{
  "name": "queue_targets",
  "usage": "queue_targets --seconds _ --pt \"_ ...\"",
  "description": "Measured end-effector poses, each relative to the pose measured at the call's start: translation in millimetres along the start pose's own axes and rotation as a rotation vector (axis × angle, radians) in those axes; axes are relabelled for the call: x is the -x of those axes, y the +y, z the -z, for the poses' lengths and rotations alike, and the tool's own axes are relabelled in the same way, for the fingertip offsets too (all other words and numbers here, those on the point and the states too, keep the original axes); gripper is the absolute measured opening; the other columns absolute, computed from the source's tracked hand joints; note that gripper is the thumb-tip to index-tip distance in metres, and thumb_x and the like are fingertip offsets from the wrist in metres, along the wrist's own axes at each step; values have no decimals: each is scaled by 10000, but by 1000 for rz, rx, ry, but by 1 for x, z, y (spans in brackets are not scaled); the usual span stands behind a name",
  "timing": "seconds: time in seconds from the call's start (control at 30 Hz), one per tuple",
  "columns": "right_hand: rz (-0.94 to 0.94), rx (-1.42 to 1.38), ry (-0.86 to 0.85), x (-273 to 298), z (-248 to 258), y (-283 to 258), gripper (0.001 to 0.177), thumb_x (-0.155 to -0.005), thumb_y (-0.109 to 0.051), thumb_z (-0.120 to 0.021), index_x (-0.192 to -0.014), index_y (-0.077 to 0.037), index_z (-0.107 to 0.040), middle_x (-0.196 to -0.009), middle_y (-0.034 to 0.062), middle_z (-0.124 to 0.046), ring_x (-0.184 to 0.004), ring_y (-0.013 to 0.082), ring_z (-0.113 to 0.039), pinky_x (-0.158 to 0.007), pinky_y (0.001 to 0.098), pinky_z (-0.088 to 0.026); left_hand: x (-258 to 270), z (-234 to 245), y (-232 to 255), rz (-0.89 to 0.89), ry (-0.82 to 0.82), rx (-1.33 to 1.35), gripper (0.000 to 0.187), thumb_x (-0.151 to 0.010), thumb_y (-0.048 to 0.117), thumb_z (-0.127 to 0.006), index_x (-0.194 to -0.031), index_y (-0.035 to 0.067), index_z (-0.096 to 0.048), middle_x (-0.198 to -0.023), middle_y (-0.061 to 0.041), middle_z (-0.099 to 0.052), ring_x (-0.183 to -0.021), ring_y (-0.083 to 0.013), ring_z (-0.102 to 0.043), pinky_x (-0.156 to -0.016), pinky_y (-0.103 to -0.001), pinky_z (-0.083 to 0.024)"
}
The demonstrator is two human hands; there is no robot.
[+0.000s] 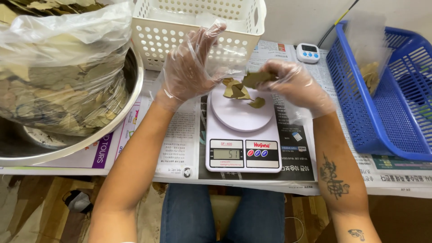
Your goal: Weighing dried leaves on a digital scale and placing them into small plastic bags for packaging.
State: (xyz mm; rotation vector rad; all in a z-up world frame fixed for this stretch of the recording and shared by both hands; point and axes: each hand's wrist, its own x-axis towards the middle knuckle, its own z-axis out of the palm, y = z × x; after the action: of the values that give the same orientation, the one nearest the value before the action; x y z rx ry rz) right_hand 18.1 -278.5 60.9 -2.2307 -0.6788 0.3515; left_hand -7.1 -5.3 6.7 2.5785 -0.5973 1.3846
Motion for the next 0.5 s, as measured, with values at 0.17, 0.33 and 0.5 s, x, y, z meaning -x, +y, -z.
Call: queue_targets --seconds 0.17,0.33,0.5 --pt "-30 -306 194 19 25 -13 284 -995 -126 -679 -1249 -5 -642 -911 77 -702 -733 101 -604 -610 190 -483 6 -4 8 42 -100 -265 922 -1043 839 -475 -1656 231 -154 -1279 -85 -642 -1115 -280 -724 -629 -319 -581" --pt "29 -548 169 21 29 -4 330 -930 -212 -722 -1196 -23 -671 -899 124 -714 -669 103 -584 -574 179 -446 1 -2 17 31 -72 -219 952 -1022 897 -423 -1651 227 -174 -1215 -4 -612 -1101 -286 -667 -617 -336 -575" --pt "-49 -596 82 18 18 -3 275 -981 -150 -657 -1224 -27 -693 -869 149 -738 -634 108 -593 -520 192 -419 -1 0 27 7 -126 -538 937 -1048 900 -198 -1665 197 -140 -1612 71 -421 -1029 -193 -623 -628 -227 -516"
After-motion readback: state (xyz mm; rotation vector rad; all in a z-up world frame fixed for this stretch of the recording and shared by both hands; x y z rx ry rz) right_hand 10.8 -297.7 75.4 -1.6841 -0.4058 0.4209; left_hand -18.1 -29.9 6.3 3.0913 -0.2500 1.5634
